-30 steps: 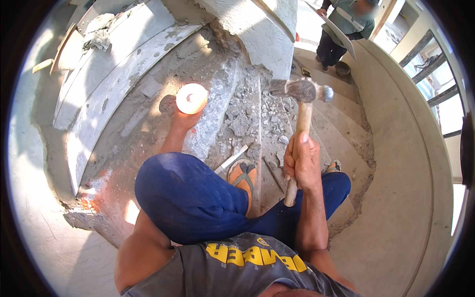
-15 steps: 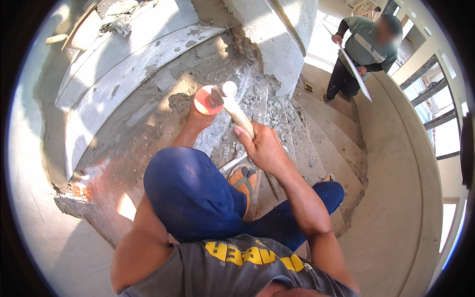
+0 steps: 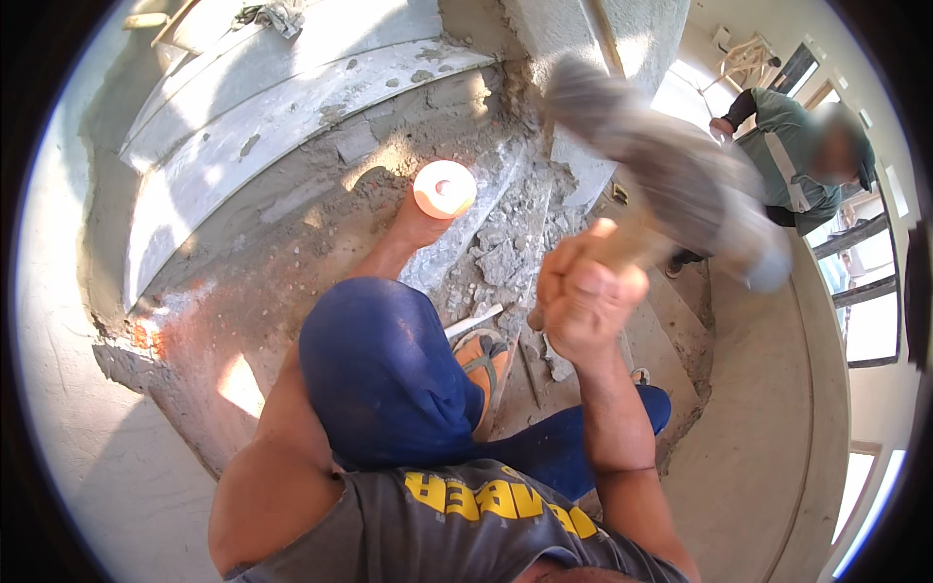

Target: The person chips away concrete from a set of stairs using a hammer and chisel before helping another person place a large tile onto a step.

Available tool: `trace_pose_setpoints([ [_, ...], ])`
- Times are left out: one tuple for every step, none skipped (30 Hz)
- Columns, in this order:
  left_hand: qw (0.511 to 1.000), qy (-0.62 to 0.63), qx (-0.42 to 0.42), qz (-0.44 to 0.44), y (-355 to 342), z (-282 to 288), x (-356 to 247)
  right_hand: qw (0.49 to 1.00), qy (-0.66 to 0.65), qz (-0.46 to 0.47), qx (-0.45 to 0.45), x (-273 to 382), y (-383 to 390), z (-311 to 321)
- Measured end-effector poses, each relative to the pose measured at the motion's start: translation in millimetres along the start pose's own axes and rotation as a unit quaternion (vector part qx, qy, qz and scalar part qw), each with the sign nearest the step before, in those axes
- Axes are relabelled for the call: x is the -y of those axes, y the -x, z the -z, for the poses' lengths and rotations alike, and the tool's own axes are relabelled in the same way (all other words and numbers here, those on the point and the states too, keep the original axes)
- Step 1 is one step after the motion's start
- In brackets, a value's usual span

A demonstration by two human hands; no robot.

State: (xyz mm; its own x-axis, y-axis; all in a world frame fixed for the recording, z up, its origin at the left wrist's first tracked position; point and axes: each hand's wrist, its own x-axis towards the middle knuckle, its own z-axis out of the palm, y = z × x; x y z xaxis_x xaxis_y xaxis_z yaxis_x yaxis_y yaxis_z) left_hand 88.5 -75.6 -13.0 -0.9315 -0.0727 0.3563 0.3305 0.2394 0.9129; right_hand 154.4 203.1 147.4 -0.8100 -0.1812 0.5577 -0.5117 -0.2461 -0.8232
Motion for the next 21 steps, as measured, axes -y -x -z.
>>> trace_pose_setpoints([
  [0.999,0.045,0.015,0.003,-3.0,-11.1,2.7,0.984,0.153,-0.075,0.059,-29.2,10.0,3.2],
  [0.995,0.095,0.031,0.005,-0.9,-13.2,3.2,0.957,0.2,-0.17,0.121,-52.5,13.7,1.4],
  [0.988,0.145,0.046,0.005,-0.7,-14.5,0.4,0.917,0.244,-0.259,0.178,-64.8,14.9,-0.4],
  [0.998,0.047,0.037,-0.028,-2.4,-26.5,-23.6,0.919,0.248,-0.25,0.174,-60.0,4.4,6.4],
  [0.999,-0.011,0.046,0.005,-10.6,-28.8,-33.2,0.921,0.253,-0.242,0.17,-51.6,-6.7,17.4],
  [0.999,-0.03,0.025,0.016,4.0,-23.3,-28.8,0.918,0.242,-0.263,0.175,-38.1,3.7,21.4],
  [0.999,-0.048,-0.001,0.002,-5.9,-17.2,-22.1,0.939,0.163,-0.261,0.154,-24.7,-1.3,26.4],
  [0.999,-0.05,-0.006,-0.005,-12.5,-10.7,-15.2,0.953,0.082,-0.259,0.133,-6.1,-5.5,31.4],
  [0.998,-0.057,-0.009,0.004,-6.1,-3.5,-7.9,0.956,-0.008,-0.271,0.112,11.1,-2.4,34.2],
  [0.998,-0.06,-0.011,0.011,-0.1,1.4,-1.5,0.975,-0.054,-0.205,0.073,32.5,-7.0,35.5],
  [0.998,-0.06,-0.011,0.021,4.6,-1.8,7.9,0.984,-0.092,-0.147,0.029,49.5,-10.6,36.0],
  [0.998,-0.057,-0.012,0.024,8.6,-2.4,12.0,0.984,-0.152,-0.096,-0.012,63.7,-18.8,32.3],
  [0.998,-0.049,-0.011,0.023,7.0,-5.3,10.0,0.981,-0.185,-0.048,-0.044,75.4,-25.8,29.3],
  [0.999,-0.037,-0.011,0.016,5.1,-7.5,8.3,0.974,-0.216,0.0,-0.072,86.8,-32.0,25.6],
  [1.0,-0.016,-0.01,0.006,1.0,-13.1,8.1,0.971,-0.22,0.04,-0.09,94.3,-34.7,20.7],
  [1.0,0.002,-0.012,-0.001,1.7,-11.2,11.1,0.976,-0.192,0.049,-0.085,84.1,-30.5,12.3],
  [1.0,0.026,-0.014,-0.007,2.4,-9.8,13.7,0.982,-0.164,0.058,-0.079,73.7,-26.6,3.6],
  [0.999,0.039,-0.015,-0.003,5.1,-3.2,13.6,0.993,-0.101,0.04,-0.049,32.0,-11.6,-3.6],
  [0.998,0.054,-0.012,-0.008,1.3,-10.8,11.2,0.999,0.037,-0.03,0.005,2.3,0.5,-1.2],
  [0.999,0.036,0.005,0.035,1.4,-16.1,6.6,0.978,0.172,-0.094,0.075,-39.3,16.2,2.3],
  [0.997,0.023,0.019,0.074,0.6,-19.7,0.8,0.888,0.318,-0.256,0.21,-59.8,16.5,3.4],
])
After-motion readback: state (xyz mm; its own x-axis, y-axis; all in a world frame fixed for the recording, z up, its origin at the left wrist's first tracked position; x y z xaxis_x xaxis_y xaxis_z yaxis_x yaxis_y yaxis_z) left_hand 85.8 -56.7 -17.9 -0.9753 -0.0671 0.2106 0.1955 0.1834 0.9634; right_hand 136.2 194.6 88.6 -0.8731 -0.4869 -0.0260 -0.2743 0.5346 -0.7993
